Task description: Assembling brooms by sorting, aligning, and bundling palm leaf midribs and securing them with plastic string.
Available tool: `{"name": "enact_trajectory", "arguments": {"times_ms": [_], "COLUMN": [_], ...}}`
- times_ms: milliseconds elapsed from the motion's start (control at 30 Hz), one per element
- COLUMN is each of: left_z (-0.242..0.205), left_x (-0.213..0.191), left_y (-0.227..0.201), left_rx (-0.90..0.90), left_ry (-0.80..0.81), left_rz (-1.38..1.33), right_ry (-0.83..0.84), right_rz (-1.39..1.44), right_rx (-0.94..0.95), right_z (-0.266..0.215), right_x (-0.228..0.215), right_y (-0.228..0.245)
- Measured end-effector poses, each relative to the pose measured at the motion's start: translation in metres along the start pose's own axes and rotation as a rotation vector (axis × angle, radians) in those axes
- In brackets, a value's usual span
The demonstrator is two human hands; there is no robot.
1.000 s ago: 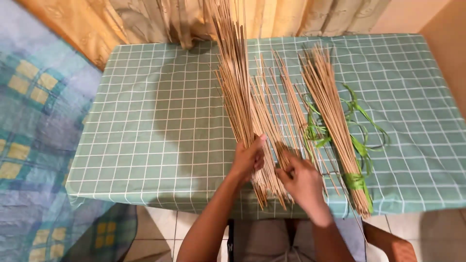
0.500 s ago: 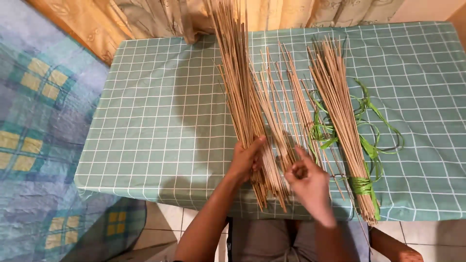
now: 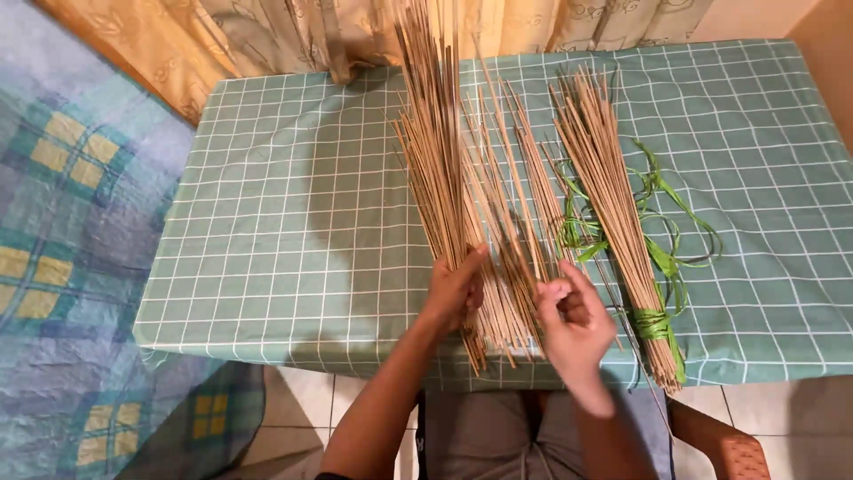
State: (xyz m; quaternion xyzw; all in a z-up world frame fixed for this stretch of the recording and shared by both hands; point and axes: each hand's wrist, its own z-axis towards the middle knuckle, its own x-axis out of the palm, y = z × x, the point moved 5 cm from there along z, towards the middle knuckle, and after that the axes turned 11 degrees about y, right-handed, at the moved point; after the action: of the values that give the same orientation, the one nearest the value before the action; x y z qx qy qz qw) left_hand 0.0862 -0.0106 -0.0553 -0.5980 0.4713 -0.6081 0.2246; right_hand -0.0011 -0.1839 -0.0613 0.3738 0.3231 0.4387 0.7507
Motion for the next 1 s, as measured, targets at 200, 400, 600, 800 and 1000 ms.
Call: {"name": "enact_trajectory", "arguments": {"times_ms": [200,400,600,800,1000], "left_z": [-0.004,-0.011,-0.010,-0.018,-0.023], "left_x": [0.008,0.013,0.006,0.012,0.008], "left_y": [-0.003,-0.011,0.000,-0.006,-0.026], "left_rx": [0.004,0.023,0.001,0.055,0.069], "left_ry": [-0.021,-0.009,-0.033,-0.034,-0.026], "left_rz": [-0.039,-0.040,0.000,0.018,0.154], "right_ry": [0.040,0.061,0.174,0.173,0.358], "right_rz": [0.026,0.086,0.171,0.170,0.072], "right_rx": [-0.104,-0.159,-0.071,-0.053,-0.020], "right_z": [-0.005,-0.009,-0.031,-0.036,-0.031], "right_x": [0.015,0.032,0.055,0.062,0.058], "right_y": [0.012,0.026,0.022,0.020,0.019]}}
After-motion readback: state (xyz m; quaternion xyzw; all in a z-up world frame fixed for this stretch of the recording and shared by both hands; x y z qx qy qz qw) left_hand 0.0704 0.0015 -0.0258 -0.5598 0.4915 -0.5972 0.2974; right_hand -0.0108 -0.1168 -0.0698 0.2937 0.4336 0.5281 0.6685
